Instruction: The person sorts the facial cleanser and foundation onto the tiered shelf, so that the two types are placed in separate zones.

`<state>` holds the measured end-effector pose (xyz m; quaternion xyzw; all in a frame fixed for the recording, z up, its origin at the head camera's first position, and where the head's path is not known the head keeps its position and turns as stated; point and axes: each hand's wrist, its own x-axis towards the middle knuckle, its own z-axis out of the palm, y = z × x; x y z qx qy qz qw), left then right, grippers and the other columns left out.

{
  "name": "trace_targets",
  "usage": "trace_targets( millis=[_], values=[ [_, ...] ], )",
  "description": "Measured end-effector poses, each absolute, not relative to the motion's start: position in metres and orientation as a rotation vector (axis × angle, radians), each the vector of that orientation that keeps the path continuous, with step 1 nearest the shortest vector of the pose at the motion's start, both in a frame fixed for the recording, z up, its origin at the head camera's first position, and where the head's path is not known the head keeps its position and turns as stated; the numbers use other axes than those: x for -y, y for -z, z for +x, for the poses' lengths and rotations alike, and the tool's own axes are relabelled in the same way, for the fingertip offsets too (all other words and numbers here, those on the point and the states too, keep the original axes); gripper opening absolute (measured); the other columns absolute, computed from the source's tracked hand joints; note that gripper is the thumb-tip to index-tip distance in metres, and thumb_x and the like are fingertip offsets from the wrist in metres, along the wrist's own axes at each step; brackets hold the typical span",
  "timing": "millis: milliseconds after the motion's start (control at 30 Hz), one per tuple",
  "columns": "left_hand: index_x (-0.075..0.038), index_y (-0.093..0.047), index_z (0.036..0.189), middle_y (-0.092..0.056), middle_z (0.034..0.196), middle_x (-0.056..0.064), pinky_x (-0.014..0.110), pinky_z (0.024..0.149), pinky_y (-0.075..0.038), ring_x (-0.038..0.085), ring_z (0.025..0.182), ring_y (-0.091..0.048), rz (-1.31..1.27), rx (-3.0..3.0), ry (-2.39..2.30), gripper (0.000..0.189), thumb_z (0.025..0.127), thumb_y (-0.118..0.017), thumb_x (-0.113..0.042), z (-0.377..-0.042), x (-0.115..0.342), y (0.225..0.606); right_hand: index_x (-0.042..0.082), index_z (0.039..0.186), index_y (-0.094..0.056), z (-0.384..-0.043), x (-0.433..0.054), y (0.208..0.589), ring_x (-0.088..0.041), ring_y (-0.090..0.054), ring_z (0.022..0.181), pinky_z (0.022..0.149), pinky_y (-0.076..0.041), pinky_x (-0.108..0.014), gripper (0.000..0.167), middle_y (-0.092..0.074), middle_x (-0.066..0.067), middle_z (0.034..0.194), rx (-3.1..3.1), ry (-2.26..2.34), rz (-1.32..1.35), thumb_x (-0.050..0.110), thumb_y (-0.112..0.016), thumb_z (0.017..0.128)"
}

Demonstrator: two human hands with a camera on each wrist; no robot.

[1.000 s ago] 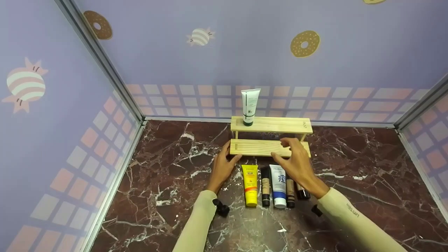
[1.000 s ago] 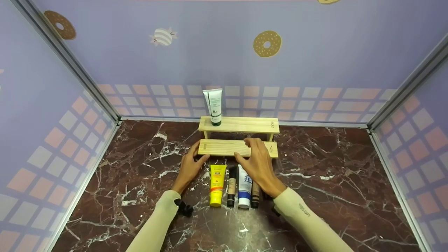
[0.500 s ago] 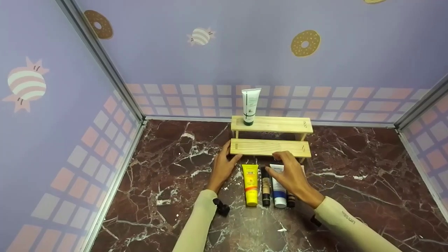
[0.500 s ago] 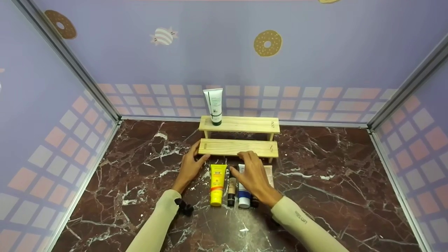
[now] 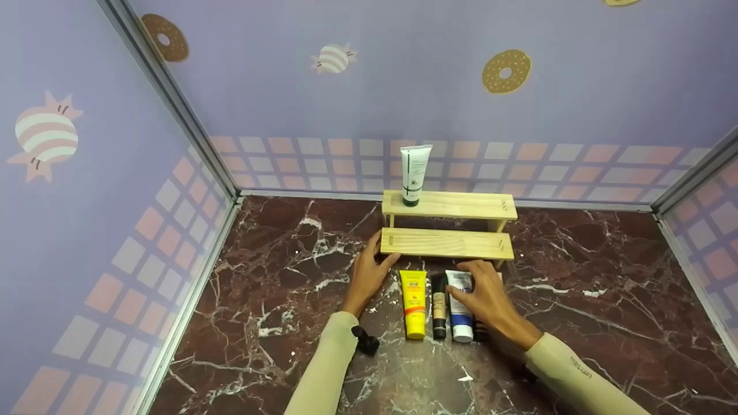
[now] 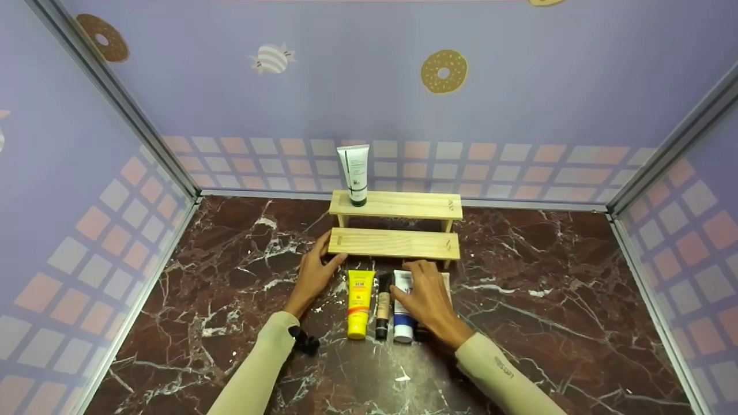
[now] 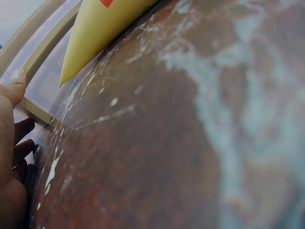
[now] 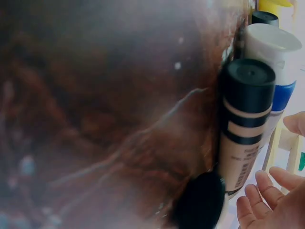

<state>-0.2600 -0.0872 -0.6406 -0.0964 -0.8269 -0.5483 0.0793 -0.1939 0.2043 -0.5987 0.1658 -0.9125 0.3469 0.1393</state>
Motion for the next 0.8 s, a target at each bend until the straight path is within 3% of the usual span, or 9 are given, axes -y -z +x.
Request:
trace_targets(
  millis=[533, 667, 800],
  values=[
    [-0.002, -0.041, 0.169, -0.058, 0.158, 0.019, 0.052, 0.126, -0.040, 0.032, 0.147, -0.058, -0.281, 2.464, 1.636, 0.082, 0.105, -0.079, -0.036, -0.261, 0.087, 0.641, -0.006, 0.122, -0.074, -0.213, -0.228, 0.638, -0.044, -0.062, 0.115, 0.105, -0.051, -0.060, 0.059, -0.071, -0.024, 0.121, 2.559, -1.052, 0.628, 0.034, -0.093, 0.083],
    [-0.002, -0.042, 0.169, -0.057, 0.160, 0.019, 0.052, 0.126, -0.040, 0.032, 0.147, -0.058, -0.282, 2.466, 1.634, 0.081, 0.105, -0.079, -0.036, -0.261, 0.087, 0.641, -0.006, 0.120, -0.074, -0.214, -0.227, 0.633, -0.044, -0.061, 0.114, 0.102, -0.051, -0.058, 0.060, -0.071, -0.024, 0.119, 2.566, -1.035, 0.664, 0.038, -0.093, 0.083],
    [-0.003, -0.042, 0.169, -0.056, 0.162, 0.018, 0.050, 0.126, -0.041, 0.030, 0.148, -0.058, -0.278, 2.470, 1.634, 0.081, 0.105, -0.079, -0.036, -0.260, 0.087, 0.640, -0.008, 0.123, -0.074, -0.210, -0.224, 0.614, -0.047, -0.060, 0.116, 0.101, -0.051, -0.065, 0.059, -0.069, -0.026, 0.121, 2.677, -1.029, 0.673, 0.033, -0.093, 0.085]
  ],
)
